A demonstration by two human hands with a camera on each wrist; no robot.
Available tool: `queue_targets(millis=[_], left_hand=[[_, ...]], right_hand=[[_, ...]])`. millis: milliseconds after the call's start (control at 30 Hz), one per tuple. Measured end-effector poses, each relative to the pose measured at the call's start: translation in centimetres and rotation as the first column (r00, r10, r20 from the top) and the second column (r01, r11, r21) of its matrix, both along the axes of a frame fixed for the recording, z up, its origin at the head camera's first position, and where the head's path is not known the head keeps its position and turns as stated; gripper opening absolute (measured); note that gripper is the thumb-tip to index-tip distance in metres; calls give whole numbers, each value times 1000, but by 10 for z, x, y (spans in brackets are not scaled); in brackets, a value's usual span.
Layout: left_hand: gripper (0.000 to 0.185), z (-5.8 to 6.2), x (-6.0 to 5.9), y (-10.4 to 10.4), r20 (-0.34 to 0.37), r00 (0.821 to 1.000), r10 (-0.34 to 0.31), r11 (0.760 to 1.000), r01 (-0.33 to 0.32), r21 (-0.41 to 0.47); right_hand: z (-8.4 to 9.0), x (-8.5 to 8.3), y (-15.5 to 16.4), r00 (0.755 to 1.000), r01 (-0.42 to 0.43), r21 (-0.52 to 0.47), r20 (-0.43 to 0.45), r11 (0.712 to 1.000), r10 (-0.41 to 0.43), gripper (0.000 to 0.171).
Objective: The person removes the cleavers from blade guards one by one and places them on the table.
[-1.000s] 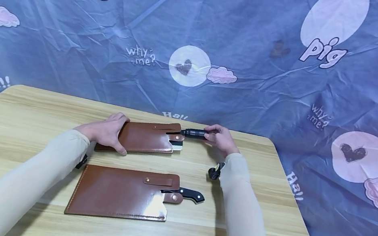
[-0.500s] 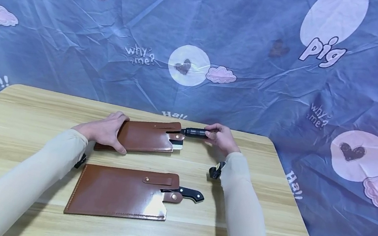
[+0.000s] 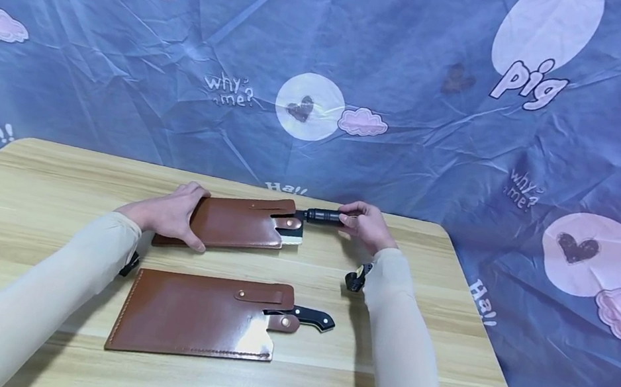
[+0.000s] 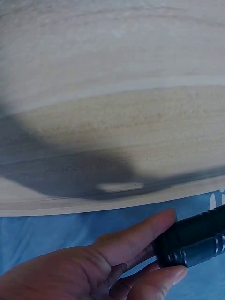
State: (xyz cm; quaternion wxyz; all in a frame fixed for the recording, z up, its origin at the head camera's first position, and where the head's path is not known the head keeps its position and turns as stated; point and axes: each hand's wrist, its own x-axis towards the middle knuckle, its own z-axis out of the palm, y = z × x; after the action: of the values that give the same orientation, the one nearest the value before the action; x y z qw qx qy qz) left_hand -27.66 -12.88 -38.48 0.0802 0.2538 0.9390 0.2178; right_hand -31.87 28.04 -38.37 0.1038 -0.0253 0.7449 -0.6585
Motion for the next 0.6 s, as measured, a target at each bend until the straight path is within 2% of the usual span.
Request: queue_targets(millis=[600], left_hand=[[117,-2,-3,-7,-12,999,-30,999,30,24]], right_hand=[[-3,4,4,1000,-11,-5,-1,1000,11,35]])
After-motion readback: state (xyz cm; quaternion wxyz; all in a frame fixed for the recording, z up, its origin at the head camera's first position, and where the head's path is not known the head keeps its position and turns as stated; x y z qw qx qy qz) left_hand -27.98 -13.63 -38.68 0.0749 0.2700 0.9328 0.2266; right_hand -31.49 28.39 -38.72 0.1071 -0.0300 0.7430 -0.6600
